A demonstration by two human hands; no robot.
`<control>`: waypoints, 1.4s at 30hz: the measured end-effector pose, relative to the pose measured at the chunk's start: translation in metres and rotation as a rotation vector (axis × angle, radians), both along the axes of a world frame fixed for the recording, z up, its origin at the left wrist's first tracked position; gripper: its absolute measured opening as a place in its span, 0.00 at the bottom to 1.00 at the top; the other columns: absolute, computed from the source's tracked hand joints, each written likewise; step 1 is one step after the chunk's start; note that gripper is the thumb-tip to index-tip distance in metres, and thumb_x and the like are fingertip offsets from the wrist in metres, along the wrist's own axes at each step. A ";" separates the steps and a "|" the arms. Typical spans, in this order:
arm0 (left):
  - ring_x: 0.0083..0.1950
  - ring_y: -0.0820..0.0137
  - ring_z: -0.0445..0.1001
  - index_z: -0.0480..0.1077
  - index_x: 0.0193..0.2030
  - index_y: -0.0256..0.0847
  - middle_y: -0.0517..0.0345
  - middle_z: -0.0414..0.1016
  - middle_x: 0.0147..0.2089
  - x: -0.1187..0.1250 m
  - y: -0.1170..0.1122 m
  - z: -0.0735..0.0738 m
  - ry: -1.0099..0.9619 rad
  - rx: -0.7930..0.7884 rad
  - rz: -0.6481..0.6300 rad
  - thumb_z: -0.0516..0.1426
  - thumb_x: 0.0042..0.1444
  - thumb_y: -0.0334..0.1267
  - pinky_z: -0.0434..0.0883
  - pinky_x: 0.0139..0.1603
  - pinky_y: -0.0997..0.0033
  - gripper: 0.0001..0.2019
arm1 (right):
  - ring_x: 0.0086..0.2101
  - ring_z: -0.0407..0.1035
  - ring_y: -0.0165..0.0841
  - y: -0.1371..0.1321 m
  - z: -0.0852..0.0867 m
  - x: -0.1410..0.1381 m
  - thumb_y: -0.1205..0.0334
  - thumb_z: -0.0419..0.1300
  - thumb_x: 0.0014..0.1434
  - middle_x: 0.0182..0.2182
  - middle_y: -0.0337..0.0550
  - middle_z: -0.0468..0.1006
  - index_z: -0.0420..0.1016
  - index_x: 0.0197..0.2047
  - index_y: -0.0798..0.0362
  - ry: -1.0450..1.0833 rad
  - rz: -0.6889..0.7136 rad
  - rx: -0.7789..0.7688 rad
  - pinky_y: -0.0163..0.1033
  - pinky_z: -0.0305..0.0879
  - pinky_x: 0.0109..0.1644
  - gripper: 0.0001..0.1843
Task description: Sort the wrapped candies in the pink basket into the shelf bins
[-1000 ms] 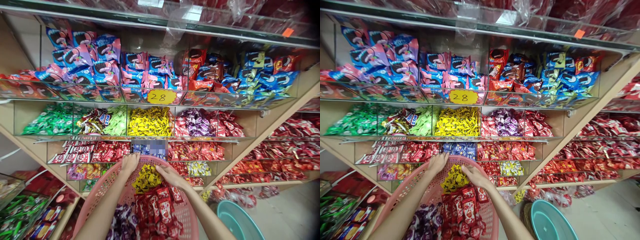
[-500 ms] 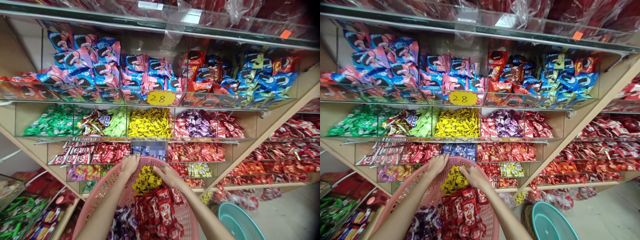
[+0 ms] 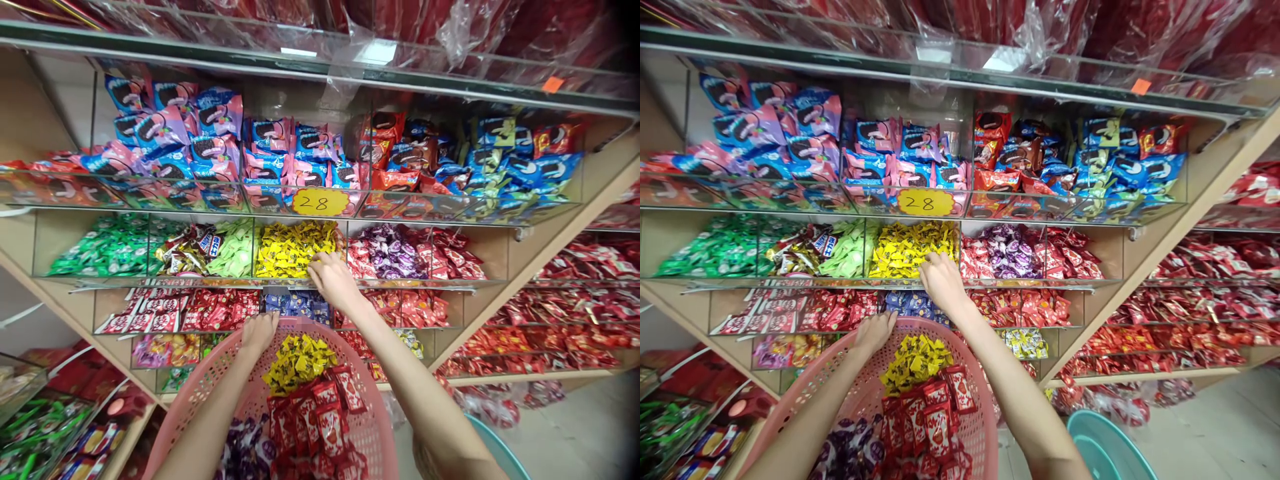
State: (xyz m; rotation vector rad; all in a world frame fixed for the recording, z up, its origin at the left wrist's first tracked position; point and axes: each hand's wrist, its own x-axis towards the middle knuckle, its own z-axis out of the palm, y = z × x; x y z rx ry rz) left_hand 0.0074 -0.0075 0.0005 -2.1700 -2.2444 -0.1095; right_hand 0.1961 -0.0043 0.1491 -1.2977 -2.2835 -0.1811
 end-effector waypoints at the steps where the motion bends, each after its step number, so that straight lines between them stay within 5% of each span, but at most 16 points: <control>1: 0.44 0.61 0.74 0.71 0.44 0.36 0.43 0.77 0.40 0.000 0.000 0.000 -0.002 -0.003 0.003 0.36 0.62 0.48 0.63 0.49 0.63 0.27 | 0.45 0.61 0.40 0.007 0.000 -0.002 0.58 0.42 0.65 0.46 0.51 0.71 0.76 0.39 0.54 -0.057 -0.015 -0.005 0.46 0.56 0.49 0.22; 11: 0.43 0.61 0.75 0.71 0.42 0.36 0.44 0.77 0.38 -0.001 0.001 -0.001 -0.011 0.013 -0.016 0.36 0.62 0.48 0.65 0.46 0.63 0.26 | 0.44 0.63 0.39 0.029 -0.013 -0.003 0.40 0.33 0.62 0.42 0.49 0.74 0.78 0.31 0.55 -0.071 -0.068 -0.132 0.43 0.56 0.46 0.38; 34: 0.43 0.62 0.74 0.70 0.43 0.35 0.44 0.76 0.40 -0.002 0.000 -0.001 -0.021 -0.008 -0.020 0.35 0.63 0.48 0.64 0.46 0.64 0.27 | 0.47 0.59 0.43 0.027 -0.020 -0.004 0.40 0.34 0.61 0.47 0.54 0.71 0.75 0.40 0.57 -0.103 -0.136 -0.031 0.47 0.54 0.49 0.36; 42: 0.45 0.61 0.74 0.71 0.44 0.37 0.44 0.77 0.40 0.000 -0.002 0.003 -0.046 -0.015 0.015 0.35 0.62 0.49 0.64 0.47 0.65 0.27 | 0.47 0.59 0.42 0.026 -0.014 -0.001 0.41 0.34 0.62 0.44 0.50 0.72 0.75 0.42 0.55 -0.115 -0.036 -0.060 0.48 0.51 0.50 0.35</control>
